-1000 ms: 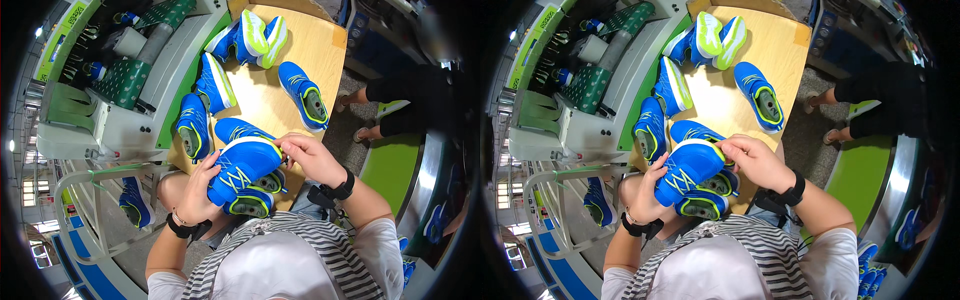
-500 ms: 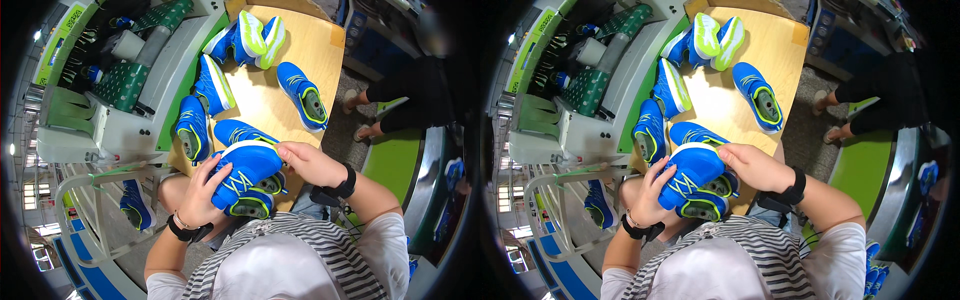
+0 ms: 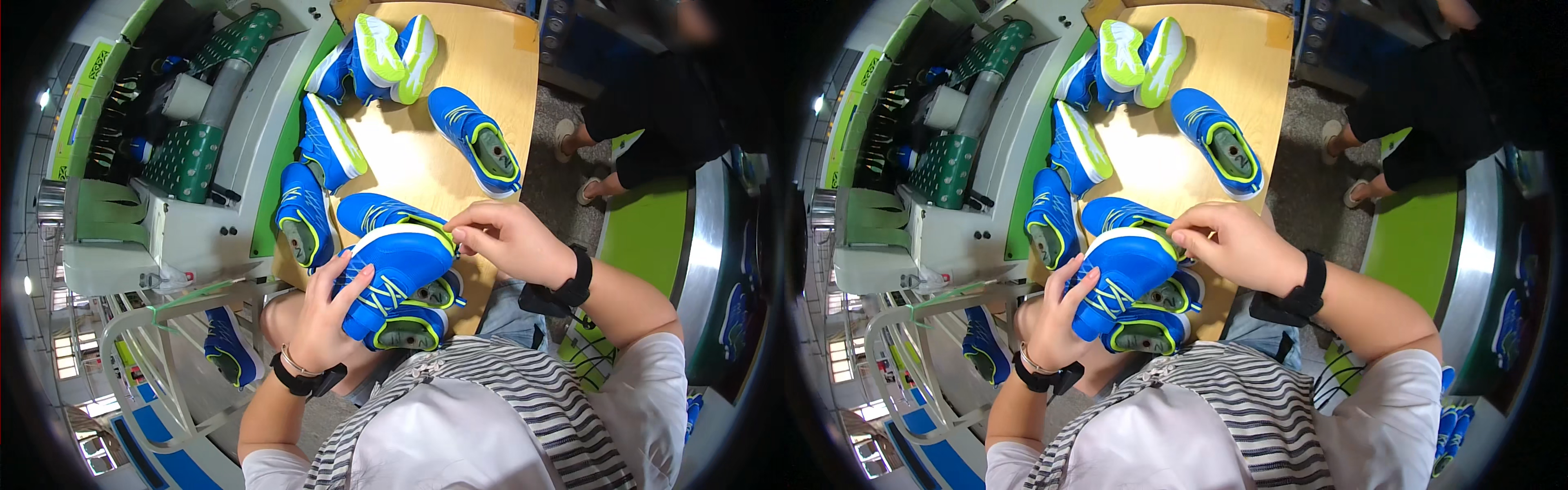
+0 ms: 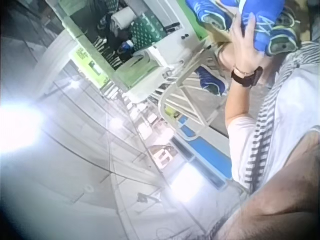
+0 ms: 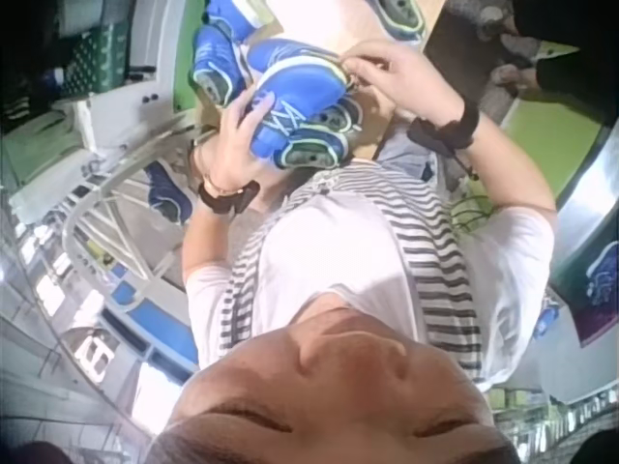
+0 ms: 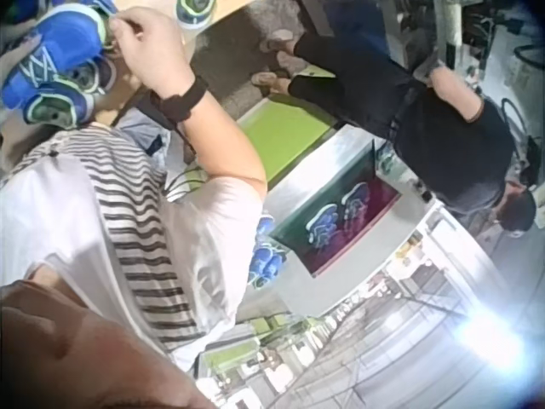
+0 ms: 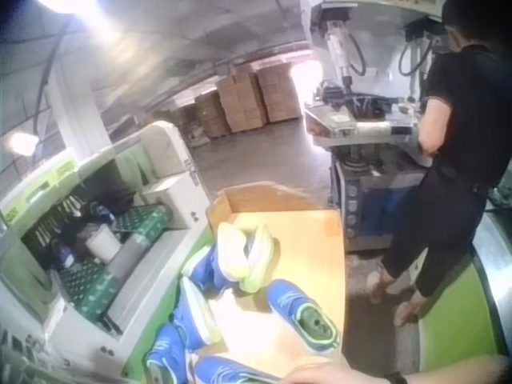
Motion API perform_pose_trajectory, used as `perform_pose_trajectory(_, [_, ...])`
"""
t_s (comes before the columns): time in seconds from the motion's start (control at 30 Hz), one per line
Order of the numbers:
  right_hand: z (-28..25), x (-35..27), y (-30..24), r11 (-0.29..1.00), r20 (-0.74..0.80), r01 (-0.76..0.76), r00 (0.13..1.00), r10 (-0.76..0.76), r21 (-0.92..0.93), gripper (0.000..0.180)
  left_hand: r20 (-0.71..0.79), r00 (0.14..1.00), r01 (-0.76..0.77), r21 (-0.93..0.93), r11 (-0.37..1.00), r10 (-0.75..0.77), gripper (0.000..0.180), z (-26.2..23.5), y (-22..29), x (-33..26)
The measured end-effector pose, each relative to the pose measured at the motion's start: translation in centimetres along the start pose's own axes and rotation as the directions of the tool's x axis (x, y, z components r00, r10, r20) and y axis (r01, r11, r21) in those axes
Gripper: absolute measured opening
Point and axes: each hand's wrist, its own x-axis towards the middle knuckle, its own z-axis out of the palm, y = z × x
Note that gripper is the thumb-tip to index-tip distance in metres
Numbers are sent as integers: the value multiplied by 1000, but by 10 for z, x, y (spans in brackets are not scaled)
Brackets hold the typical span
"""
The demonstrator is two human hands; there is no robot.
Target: The recorder is seen inspecting blue athletic shoes, adjusting laces and inserts, and then loading them into a green processing machine.
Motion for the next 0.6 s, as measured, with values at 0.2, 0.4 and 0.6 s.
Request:
perform_pose_trajectory(0.2, [2,-6,-12,987,1,56,998,-56,-153,19,-9,1000,-18,49,999,19,77,3,2,-2])
perform_pose_trajectory(0.4, [3,-6,-13,991,4,4,1000,-3,-136,18,0,999,-46,97,994,46,79,3,0,-2])
perform_pose_trajectory(0.6, [13,-13,-9,910,-45,138,985,-168,-391,16,10,999,-43,229,972,41,84,6,17,-4])
